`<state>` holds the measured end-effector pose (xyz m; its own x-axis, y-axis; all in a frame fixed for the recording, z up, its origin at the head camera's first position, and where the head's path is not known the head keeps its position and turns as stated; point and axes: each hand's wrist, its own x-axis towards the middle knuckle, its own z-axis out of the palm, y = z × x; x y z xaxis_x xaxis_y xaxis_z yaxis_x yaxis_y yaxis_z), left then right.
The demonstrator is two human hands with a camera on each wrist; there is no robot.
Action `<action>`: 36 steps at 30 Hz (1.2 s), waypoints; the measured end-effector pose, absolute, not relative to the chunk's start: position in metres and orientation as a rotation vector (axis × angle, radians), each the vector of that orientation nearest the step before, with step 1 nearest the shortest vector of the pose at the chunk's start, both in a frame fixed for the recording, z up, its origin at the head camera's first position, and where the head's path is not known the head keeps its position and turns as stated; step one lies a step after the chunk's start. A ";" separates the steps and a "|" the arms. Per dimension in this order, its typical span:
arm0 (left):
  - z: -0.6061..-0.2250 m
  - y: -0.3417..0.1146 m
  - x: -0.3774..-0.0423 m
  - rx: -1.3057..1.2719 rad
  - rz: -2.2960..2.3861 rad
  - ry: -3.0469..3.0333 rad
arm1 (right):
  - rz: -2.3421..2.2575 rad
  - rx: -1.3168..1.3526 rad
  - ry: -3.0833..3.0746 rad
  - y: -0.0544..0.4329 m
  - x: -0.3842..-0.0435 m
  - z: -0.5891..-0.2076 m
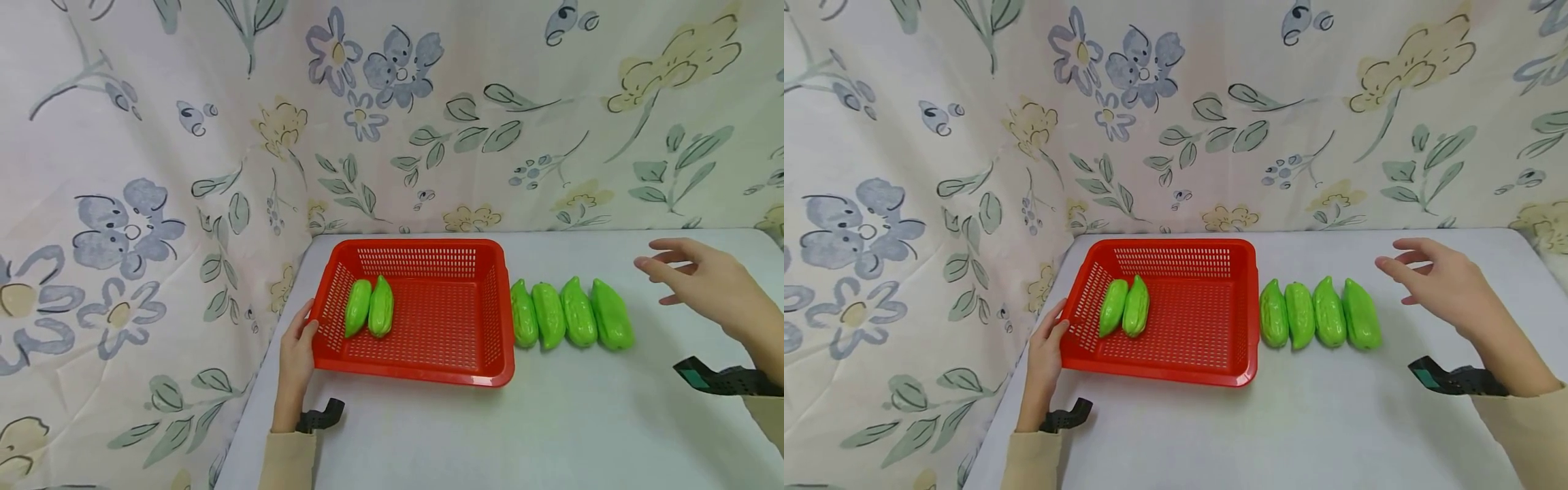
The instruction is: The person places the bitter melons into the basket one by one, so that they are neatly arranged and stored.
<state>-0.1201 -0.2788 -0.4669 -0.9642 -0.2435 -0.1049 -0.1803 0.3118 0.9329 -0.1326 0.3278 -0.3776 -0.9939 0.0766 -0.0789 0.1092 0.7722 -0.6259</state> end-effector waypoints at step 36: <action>-0.467 -0.278 -0.121 0.409 -1.743 -2.501 | -0.946 0.086 2.765 0.337 -0.134 -0.423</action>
